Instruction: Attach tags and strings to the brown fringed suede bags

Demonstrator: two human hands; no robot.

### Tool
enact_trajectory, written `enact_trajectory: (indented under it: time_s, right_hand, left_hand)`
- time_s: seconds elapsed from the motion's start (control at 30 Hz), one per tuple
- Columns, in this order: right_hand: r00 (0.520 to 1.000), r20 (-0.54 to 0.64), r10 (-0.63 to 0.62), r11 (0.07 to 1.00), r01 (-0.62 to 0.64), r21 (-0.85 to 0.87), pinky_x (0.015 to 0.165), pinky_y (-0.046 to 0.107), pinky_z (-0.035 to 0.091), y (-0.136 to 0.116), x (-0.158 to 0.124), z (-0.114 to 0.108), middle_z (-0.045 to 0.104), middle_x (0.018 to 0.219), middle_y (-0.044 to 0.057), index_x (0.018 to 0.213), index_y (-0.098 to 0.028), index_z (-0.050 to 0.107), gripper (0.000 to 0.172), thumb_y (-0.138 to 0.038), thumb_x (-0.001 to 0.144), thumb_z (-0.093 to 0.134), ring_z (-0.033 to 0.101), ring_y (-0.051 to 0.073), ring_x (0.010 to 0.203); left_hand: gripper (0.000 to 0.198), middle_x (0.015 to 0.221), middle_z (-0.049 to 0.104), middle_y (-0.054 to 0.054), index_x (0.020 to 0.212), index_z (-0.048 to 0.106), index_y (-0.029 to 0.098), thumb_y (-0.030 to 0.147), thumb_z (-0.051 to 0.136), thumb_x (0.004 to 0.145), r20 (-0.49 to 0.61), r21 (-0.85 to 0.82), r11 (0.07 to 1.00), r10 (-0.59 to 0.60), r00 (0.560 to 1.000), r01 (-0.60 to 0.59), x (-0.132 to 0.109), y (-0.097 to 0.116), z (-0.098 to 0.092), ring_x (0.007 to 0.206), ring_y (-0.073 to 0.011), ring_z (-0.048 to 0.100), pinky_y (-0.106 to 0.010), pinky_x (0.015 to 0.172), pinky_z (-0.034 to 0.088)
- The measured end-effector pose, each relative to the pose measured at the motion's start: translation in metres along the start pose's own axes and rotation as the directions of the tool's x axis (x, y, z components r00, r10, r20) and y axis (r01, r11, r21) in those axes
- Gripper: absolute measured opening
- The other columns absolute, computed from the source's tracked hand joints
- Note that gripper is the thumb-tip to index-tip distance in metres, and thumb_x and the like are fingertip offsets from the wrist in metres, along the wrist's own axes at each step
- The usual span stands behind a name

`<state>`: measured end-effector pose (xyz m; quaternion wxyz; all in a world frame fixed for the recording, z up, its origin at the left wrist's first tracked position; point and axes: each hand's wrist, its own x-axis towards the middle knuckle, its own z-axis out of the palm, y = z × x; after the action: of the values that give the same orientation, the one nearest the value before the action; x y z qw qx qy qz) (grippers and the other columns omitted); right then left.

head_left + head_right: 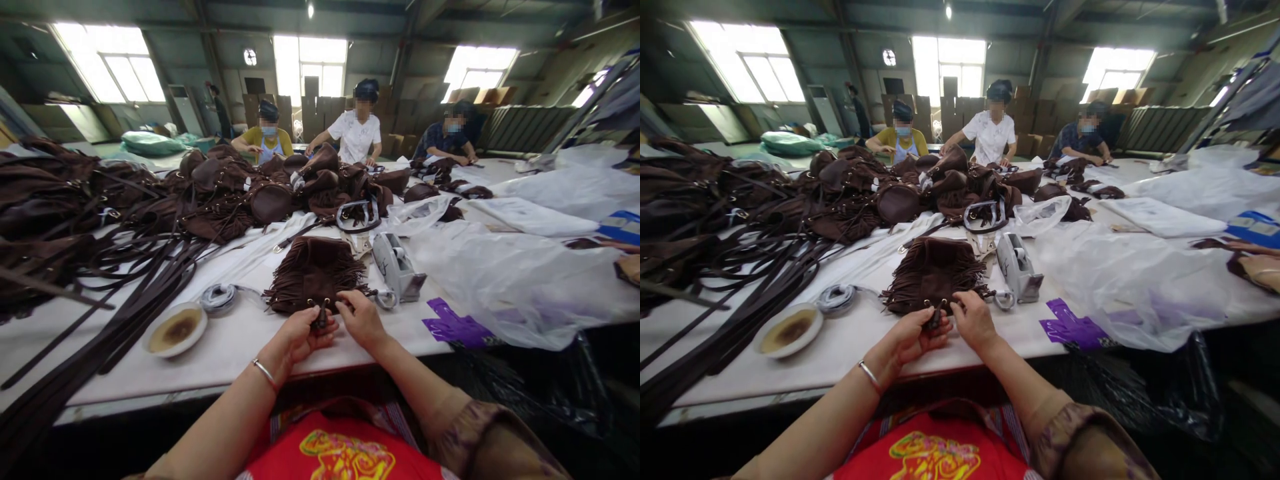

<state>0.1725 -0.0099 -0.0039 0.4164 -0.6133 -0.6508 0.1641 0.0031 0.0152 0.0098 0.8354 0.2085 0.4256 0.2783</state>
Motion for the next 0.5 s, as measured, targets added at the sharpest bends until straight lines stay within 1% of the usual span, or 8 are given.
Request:
enact_trajectory:
  time_s: [0.07, 0.1, 0.13, 0.2, 0.27, 0.33, 0.4, 0.5]
  right_hand:
    - [0.966, 0.068, 0.249, 0.948, -0.257, 0.189, 0.061, 0.029, 0.045, -0.008, -0.013, -0.002, 0.063, 0.068, 0.004, 0.075, -0.017, 0.064, 0.03, -0.04, 0.09, 0.052, 0.057, 0.017, 0.063]
    - [0.911, 0.176, 0.373, 0.872, -0.409, 0.271, 0.051, 0.027, 0.04, -0.013, -0.018, 0.0, 0.059, 0.06, 0.001, 0.068, -0.018, 0.059, 0.038, -0.047, 0.09, 0.051, 0.052, 0.014, 0.052]
    - [0.832, 0.308, 0.461, 0.765, -0.549, 0.338, 0.043, 0.025, 0.033, -0.019, -0.022, 0.002, 0.055, 0.055, -0.001, 0.066, -0.019, 0.055, 0.041, -0.053, 0.089, 0.051, 0.045, 0.011, 0.043]
    - [0.678, 0.52, 0.519, 0.52, -0.733, 0.438, 0.035, 0.021, 0.019, -0.031, -0.025, 0.01, 0.054, 0.055, -0.003, 0.07, -0.019, 0.05, 0.042, -0.058, 0.085, 0.055, 0.033, 0.006, 0.035]
    - [0.601, 0.62, 0.504, 0.316, -0.797, 0.515, 0.035, 0.017, 0.012, -0.041, -0.023, 0.018, 0.054, 0.056, -0.005, 0.075, -0.02, 0.047, 0.04, -0.055, 0.081, 0.064, 0.029, 0.003, 0.033]
    - [0.58, 0.652, 0.489, 0.183, -0.799, 0.573, 0.035, 0.014, 0.012, -0.048, -0.02, 0.024, 0.052, 0.055, -0.007, 0.078, -0.02, 0.046, 0.039, -0.048, 0.077, 0.072, 0.028, 0.001, 0.033]
    - [0.574, 0.66, 0.485, 0.111, -0.789, 0.605, 0.035, 0.013, 0.012, -0.051, -0.019, 0.028, 0.051, 0.055, -0.008, 0.08, -0.02, 0.045, 0.038, -0.043, 0.075, 0.075, 0.028, 0.001, 0.034]
    - [0.583, 0.647, 0.491, 0.138, -0.785, 0.603, 0.034, 0.013, 0.011, -0.054, -0.022, 0.029, 0.051, 0.054, -0.009, 0.081, -0.02, 0.043, 0.034, -0.037, 0.076, 0.072, 0.027, 0.001, 0.034]
  left_hand:
    - [0.025, 0.091, 0.068, -0.013, 0.099, 0.061, 0.009, 0.027, 0.044, 0.097, -0.004, -0.046, 0.999, -0.023, 1.0, 0.023, 0.002, -0.001, 0.0, 0.081, -0.0224, 0.069, -0.04, 0.072, 0.059]
    - [0.023, 0.091, 0.069, -0.013, 0.099, 0.062, 0.009, 0.025, 0.046, 0.096, 0.001, -0.057, 0.998, -0.014, 1.0, 0.014, 0.003, -0.002, 0.0, 0.079, -0.0224, 0.069, -0.04, 0.072, 0.058]
    - [0.021, 0.09, 0.069, -0.013, 0.099, 0.063, 0.009, 0.024, 0.048, 0.095, 0.008, -0.062, 0.998, 0.007, 1.0, -0.006, 0.005, -0.003, 0.0, 0.075, -0.0212, 0.069, -0.039, 0.07, 0.058]
    - [0.018, 0.086, 0.069, -0.011, 0.096, 0.064, 0.009, 0.022, 0.053, 0.093, 0.026, -0.072, 0.996, 0.049, 0.998, -0.047, 0.007, -0.006, -0.001, 0.065, -0.0168, 0.065, -0.031, 0.063, 0.056]
    - [0.018, 0.079, 0.068, -0.008, 0.095, 0.067, 0.008, 0.023, 0.057, 0.091, 0.062, -0.082, 0.995, 0.069, 0.996, -0.064, 0.009, -0.009, -0.001, 0.055, -0.0113, 0.058, -0.022, 0.053, 0.05]
    - [0.02, 0.073, 0.065, -0.005, 0.093, 0.068, 0.007, 0.025, 0.062, 0.088, 0.09, -0.081, 0.994, 0.075, 0.993, -0.068, 0.009, -0.011, -0.001, 0.048, -0.007, 0.05, -0.018, 0.046, 0.042]
    - [0.021, 0.068, 0.063, -0.003, 0.091, 0.07, 0.007, 0.027, 0.067, 0.084, 0.075, -0.055, 0.994, 0.094, 0.993, -0.09, 0.01, -0.013, -0.001, 0.043, -0.0048, 0.044, -0.016, 0.042, 0.035]
    - [0.018, 0.063, 0.061, -0.002, 0.081, 0.069, 0.008, 0.026, 0.067, 0.083, -0.018, -0.009, 0.99, 0.14, 0.99, -0.14, 0.014, -0.014, 0.0, 0.04, -0.0049, 0.042, -0.017, 0.038, 0.029]
